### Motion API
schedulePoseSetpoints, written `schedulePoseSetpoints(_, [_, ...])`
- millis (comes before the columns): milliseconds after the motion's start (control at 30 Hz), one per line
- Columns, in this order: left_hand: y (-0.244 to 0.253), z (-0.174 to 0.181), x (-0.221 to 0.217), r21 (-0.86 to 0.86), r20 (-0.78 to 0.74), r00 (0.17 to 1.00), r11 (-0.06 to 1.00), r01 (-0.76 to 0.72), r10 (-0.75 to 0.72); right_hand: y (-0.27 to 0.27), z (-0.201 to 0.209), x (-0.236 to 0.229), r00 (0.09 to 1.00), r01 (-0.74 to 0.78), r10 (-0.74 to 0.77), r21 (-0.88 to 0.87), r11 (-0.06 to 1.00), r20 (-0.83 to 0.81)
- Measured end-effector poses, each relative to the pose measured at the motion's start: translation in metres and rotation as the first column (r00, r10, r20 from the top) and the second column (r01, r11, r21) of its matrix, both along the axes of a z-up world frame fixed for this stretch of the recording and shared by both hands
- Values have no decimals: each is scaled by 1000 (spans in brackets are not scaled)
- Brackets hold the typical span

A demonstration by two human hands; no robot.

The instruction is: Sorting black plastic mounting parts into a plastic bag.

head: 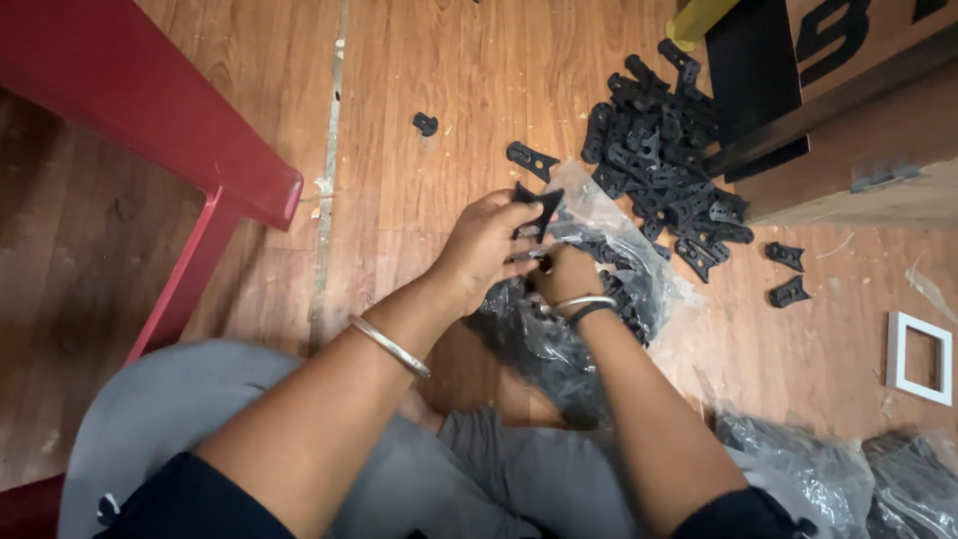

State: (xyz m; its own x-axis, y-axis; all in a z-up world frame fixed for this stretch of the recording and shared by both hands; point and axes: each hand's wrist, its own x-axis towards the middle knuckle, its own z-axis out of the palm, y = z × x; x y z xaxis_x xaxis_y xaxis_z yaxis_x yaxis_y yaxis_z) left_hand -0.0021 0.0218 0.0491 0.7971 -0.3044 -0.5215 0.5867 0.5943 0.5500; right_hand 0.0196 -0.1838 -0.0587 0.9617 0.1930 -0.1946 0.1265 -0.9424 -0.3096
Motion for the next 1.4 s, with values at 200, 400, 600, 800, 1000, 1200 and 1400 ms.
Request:
schedulePoseSetpoints(200, [-11, -54, 4, 503, 356, 933, 852, -146, -50, -23, 67, -16, 951, 144, -102, 125, 982, -294])
schedulePoseSetpoints(400, [-4, -35, 4, 266, 283, 959, 962, -62, -17, -30, 124, -43, 900, 361, -297, 162, 919, -320])
schedulePoseSetpoints(600, [-13, -39, 2, 327, 311, 948, 944, -39, -68, -22, 136, -58, 841, 537, -292, 638, 551, -456])
schedulePoseSetpoints(800, [-11, -22, -2, 237, 187, 982, 971, -22, -24, 2, 136, -65, 888, 452, -275, 596, 664, -368])
schedulePoseSetpoints(1000, [-13, -13, -13, 116, 256, 967, 993, -23, -7, 10, 134, -61, 905, 422, -227, 828, 369, -361])
schedulePoseSetpoints(1200, [-14, -25, -15, 162, 159, 973, 977, 139, -165, 7, 133, -55, 933, 347, -237, 858, 379, -273])
schedulePoseSetpoints(1400, [-26, -45, -20, 447, 363, 821, 855, 261, -441, 7, 141, -57, 951, 304, -102, 837, 454, -291])
